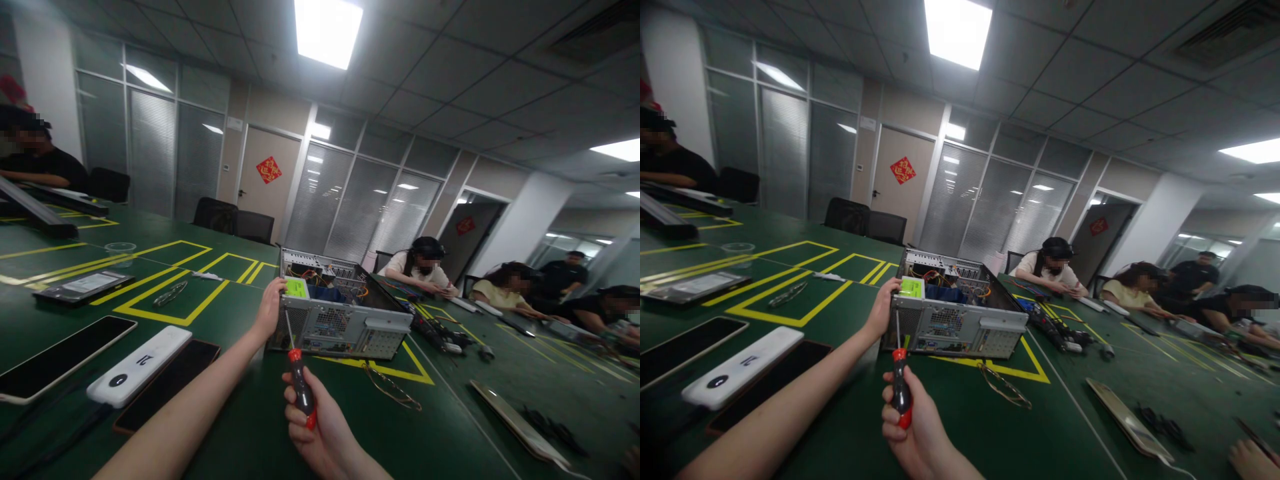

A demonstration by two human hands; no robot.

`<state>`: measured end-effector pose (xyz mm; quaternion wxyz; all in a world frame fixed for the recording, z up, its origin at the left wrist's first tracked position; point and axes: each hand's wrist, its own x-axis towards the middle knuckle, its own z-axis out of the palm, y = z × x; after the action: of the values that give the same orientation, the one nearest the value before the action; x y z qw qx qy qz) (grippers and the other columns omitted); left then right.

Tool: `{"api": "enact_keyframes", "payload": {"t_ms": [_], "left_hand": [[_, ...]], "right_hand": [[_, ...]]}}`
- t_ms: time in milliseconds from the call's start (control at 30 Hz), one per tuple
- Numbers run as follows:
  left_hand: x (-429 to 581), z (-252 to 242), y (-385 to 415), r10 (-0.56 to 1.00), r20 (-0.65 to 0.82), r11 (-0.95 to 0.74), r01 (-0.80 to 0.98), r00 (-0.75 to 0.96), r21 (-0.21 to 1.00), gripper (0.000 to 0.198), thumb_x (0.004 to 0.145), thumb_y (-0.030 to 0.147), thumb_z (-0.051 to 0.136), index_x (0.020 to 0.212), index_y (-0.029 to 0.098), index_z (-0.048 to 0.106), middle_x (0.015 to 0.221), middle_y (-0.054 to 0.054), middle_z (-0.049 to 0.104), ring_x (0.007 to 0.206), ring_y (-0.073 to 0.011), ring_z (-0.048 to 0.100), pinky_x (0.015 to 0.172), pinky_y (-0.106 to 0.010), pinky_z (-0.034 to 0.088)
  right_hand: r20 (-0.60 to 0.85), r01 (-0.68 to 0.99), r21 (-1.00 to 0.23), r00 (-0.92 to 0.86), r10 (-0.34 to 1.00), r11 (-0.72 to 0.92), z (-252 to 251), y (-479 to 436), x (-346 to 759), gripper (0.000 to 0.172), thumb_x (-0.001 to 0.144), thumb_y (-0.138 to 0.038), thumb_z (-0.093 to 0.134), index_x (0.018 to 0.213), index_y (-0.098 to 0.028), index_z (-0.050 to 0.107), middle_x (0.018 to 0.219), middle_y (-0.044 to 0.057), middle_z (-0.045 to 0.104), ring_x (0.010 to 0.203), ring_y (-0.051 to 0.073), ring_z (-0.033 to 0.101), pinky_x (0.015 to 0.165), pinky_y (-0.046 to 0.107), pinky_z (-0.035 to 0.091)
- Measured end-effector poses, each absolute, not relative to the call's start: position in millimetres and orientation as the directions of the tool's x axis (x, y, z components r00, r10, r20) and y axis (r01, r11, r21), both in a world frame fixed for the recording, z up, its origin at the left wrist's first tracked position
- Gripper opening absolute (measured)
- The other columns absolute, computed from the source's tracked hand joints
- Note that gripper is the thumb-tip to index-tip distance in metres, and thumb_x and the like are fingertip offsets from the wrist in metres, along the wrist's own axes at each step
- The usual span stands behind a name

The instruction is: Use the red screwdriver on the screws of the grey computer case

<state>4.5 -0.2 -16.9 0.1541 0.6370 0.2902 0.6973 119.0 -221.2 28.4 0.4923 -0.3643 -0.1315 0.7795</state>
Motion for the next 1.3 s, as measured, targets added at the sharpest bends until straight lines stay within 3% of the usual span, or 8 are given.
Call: {"api": "enact_keyframes", "payload": {"t_ms": [200, 333, 500, 700, 933, 1100, 1200, 1300], "left_hand": [[4, -16, -1, 0.584, 0.800, -0.786, 0.149, -0.140, 0.600, 0.054, 0.103, 0.057, 0.020, 0.101, 0.023, 0.062, 0.126, -0.011, 0.066, 0.131, -0.0236, 0.056, 0.117, -0.047, 0.040], [3, -15, -1, 0.593, 0.795, -0.780, 0.153, -0.132, 0.607, 0.055, 0.103, 0.057, 0.020, 0.100, 0.023, 0.062, 0.126, -0.011, 0.067, 0.130, -0.0236, 0.056, 0.117, -0.045, 0.041], [4, -17, 0, 0.583, 0.801, -0.790, 0.136, -0.136, 0.598, 0.053, 0.103, 0.057, 0.022, 0.101, 0.022, 0.062, 0.126, -0.011, 0.067, 0.130, -0.0236, 0.056, 0.117, -0.046, 0.040], [5, -20, 3, 0.581, 0.801, -0.790, 0.134, -0.146, 0.598, 0.051, 0.103, 0.053, 0.023, 0.101, 0.022, 0.063, 0.125, -0.011, 0.067, 0.129, -0.0233, 0.057, 0.117, -0.046, 0.040], [4, -19, 1, 0.575, 0.806, -0.794, 0.142, -0.142, 0.592, 0.051, 0.104, 0.053, 0.022, 0.102, 0.022, 0.063, 0.126, -0.010, 0.067, 0.129, -0.0229, 0.057, 0.117, -0.045, 0.041], [5, -19, 2, 0.573, 0.807, -0.797, 0.132, -0.146, 0.590, 0.049, 0.104, 0.051, 0.024, 0.101, 0.022, 0.063, 0.126, -0.011, 0.066, 0.128, -0.0235, 0.057, 0.116, -0.046, 0.042], [6, -20, 3, 0.577, 0.802, -0.793, 0.129, -0.153, 0.595, 0.048, 0.104, 0.049, 0.024, 0.101, 0.022, 0.063, 0.127, -0.011, 0.066, 0.129, -0.0236, 0.057, 0.116, -0.046, 0.041], [6, -20, 3, 0.579, 0.801, -0.792, 0.129, -0.152, 0.596, 0.048, 0.104, 0.048, 0.024, 0.101, 0.022, 0.063, 0.126, -0.011, 0.067, 0.130, -0.0236, 0.056, 0.117, -0.046, 0.040]], "right_hand": [[-0.445, -0.689, -0.537, -0.259, 0.857, -0.487, 30, -221, 120, 0.034, 0.103, -0.034, 0.048, 0.089, -0.008, 0.064, 0.062, -0.002, 0.052, 0.042, 0.001, 0.031, 0.038, 0.012, 0.016], [-0.366, -0.664, -0.550, -0.354, 0.861, -0.506, 33, -221, 125, 0.025, 0.088, -0.031, 0.066, 0.095, -0.007, 0.065, 0.068, 0.000, 0.058, 0.047, 0.004, 0.042, 0.042, 0.014, 0.023], [-0.169, -0.600, -0.604, -0.548, 0.819, -0.525, 45, -223, 135, 0.048, 0.063, -0.014, 0.073, 0.111, -0.008, 0.066, 0.093, 0.007, 0.071, 0.075, 0.014, 0.064, 0.063, 0.022, 0.044], [-0.121, -0.493, -0.737, -0.577, 0.808, -0.462, 46, -220, 140, 0.050, 0.063, -0.010, 0.087, 0.109, -0.012, 0.068, 0.105, 0.007, 0.072, 0.092, 0.019, 0.069, 0.087, 0.032, 0.048], [-0.240, -0.553, -0.638, -0.518, 0.821, -0.536, 32, -217, 141, 0.042, 0.059, -0.025, 0.095, 0.088, -0.012, 0.068, 0.081, 0.001, 0.067, 0.067, 0.008, 0.059, 0.057, 0.017, 0.042], [-0.360, -0.506, -0.567, -0.556, 0.749, -0.649, 35, -216, 148, 0.024, 0.077, -0.026, 0.084, 0.089, -0.016, 0.065, 0.075, -0.002, 0.064, 0.043, -0.001, 0.028, 0.040, 0.010, 0.012], [-0.317, -0.523, -0.579, -0.563, 0.763, -0.626, 43, -220, 148, 0.033, 0.079, -0.036, 0.081, 0.100, -0.015, 0.065, 0.075, 0.000, 0.066, 0.045, 0.003, 0.041, 0.043, 0.013, 0.021], [-0.264, -0.492, -0.580, -0.641, 0.721, -0.649, 52, -225, 145, 0.050, 0.071, -0.035, 0.082, 0.111, -0.013, 0.062, 0.098, 0.011, 0.072, 0.067, 0.014, 0.064, 0.055, 0.019, 0.040]]}}
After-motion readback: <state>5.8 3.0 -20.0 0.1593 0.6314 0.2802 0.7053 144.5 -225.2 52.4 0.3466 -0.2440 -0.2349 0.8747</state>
